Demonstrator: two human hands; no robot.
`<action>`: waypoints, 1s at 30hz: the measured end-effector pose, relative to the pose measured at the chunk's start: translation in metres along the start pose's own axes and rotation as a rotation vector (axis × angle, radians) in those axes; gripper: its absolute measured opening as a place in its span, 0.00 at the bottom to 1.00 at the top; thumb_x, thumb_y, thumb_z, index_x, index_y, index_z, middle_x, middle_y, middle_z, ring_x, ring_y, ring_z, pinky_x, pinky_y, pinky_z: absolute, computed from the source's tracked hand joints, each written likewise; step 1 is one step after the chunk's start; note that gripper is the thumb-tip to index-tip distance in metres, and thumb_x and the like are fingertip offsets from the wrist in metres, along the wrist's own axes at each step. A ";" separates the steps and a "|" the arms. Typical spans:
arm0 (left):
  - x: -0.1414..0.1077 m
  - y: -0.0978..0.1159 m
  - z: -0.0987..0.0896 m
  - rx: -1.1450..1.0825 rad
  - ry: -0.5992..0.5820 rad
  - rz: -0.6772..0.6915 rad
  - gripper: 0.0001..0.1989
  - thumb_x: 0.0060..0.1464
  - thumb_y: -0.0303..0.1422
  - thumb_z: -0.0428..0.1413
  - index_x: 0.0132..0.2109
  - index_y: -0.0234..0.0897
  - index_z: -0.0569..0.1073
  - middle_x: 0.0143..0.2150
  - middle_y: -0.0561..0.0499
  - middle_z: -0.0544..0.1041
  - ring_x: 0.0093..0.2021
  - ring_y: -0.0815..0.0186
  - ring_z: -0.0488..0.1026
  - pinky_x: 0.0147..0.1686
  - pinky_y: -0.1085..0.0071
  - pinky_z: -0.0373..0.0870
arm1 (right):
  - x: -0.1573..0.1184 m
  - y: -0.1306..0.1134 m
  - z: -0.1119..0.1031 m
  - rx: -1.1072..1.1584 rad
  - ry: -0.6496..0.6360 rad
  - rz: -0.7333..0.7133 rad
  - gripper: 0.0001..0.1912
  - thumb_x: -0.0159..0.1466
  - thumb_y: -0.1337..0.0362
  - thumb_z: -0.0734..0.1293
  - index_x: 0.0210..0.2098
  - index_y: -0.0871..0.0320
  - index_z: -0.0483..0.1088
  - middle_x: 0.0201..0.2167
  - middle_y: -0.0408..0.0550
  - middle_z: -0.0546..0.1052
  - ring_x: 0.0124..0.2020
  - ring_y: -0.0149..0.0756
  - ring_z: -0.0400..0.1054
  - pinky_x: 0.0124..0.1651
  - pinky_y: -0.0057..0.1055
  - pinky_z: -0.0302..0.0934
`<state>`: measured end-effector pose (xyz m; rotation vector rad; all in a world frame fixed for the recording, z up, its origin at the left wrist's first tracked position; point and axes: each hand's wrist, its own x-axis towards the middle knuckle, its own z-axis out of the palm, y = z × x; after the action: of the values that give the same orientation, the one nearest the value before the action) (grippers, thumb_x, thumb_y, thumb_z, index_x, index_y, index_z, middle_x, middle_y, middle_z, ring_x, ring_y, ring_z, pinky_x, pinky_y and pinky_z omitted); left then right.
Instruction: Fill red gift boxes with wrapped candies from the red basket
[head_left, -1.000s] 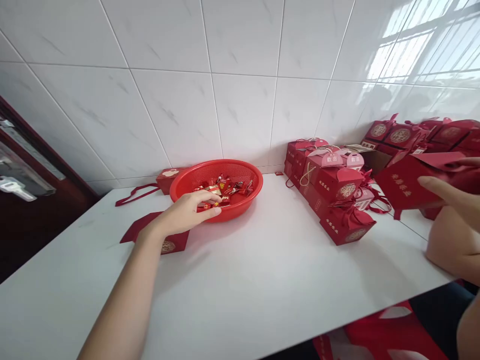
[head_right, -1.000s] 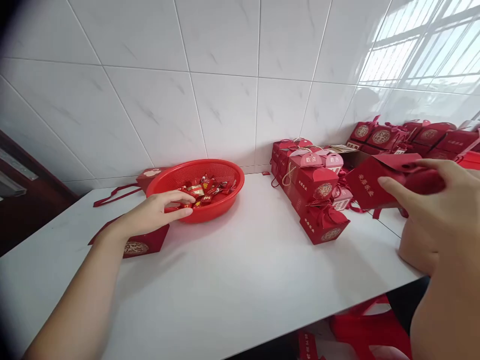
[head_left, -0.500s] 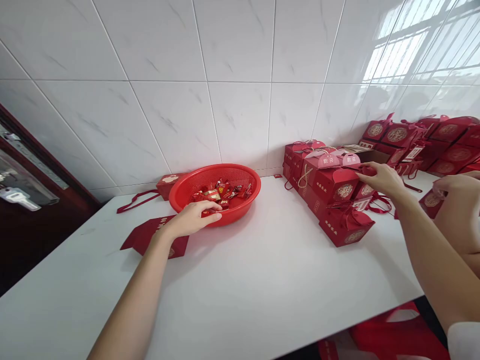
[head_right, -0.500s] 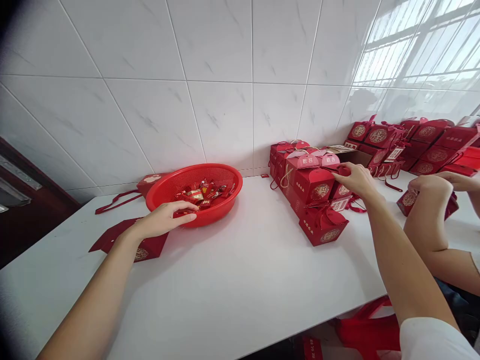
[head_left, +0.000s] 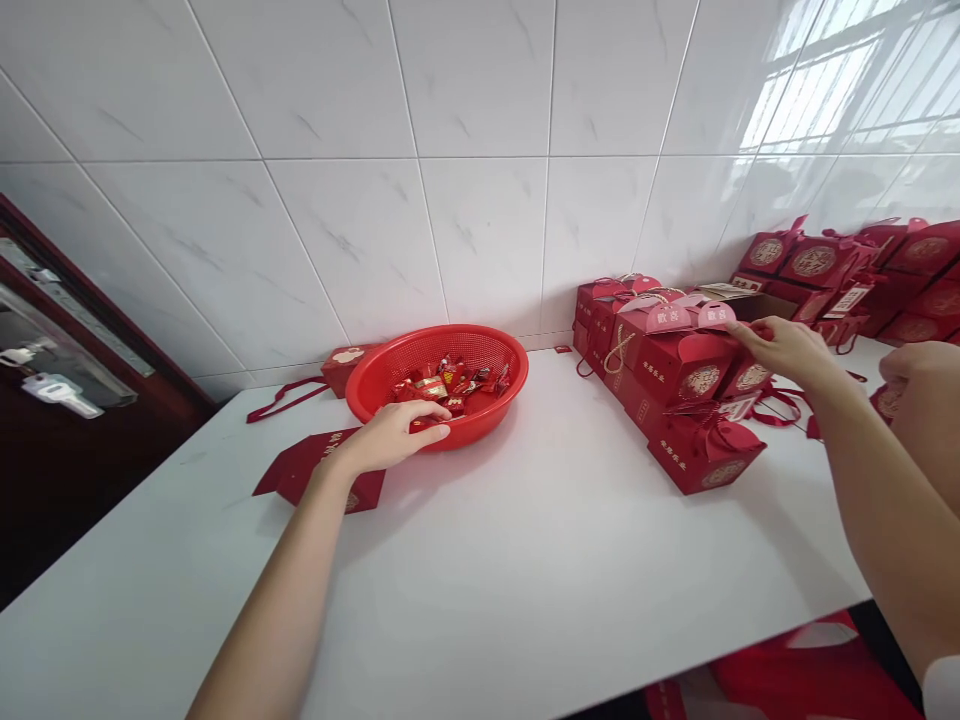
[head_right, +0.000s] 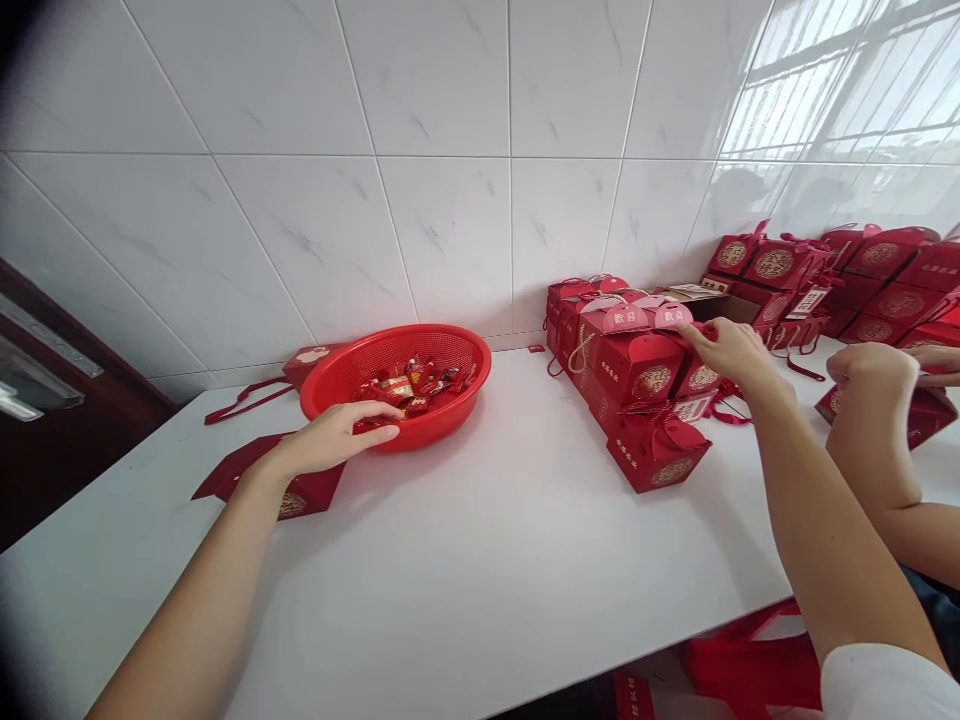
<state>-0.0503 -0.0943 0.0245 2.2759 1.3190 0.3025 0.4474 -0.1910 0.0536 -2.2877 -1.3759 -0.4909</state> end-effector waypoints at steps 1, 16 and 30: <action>0.000 0.000 0.000 -0.016 0.004 0.005 0.25 0.56 0.52 0.53 0.52 0.41 0.76 0.53 0.48 0.79 0.51 0.53 0.75 0.51 0.63 0.72 | -0.002 -0.004 -0.004 -0.019 -0.068 0.080 0.40 0.67 0.39 0.51 0.40 0.69 0.78 0.33 0.66 0.78 0.32 0.43 0.68 0.33 0.38 0.53; -0.046 -0.044 -0.060 -0.127 0.537 -0.207 0.24 0.54 0.49 0.55 0.51 0.39 0.76 0.56 0.45 0.78 0.56 0.54 0.74 0.57 0.62 0.69 | -0.092 -0.138 0.003 0.593 0.239 -0.405 0.13 0.62 0.51 0.67 0.30 0.53 0.73 0.34 0.51 0.76 0.36 0.40 0.71 0.40 0.35 0.63; -0.065 -0.071 -0.070 -0.202 0.083 -0.704 0.32 0.39 0.40 0.62 0.54 0.39 0.69 0.57 0.39 0.75 0.53 0.56 0.77 0.40 0.71 0.75 | -0.150 -0.268 0.019 0.874 -0.302 -0.822 0.12 0.65 0.66 0.61 0.25 0.55 0.63 0.28 0.45 0.71 0.30 0.34 0.65 0.35 0.31 0.61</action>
<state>-0.1662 -0.0998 0.0508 1.5249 1.9272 0.2629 0.1428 -0.1794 0.0087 -1.0728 -2.1104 0.2408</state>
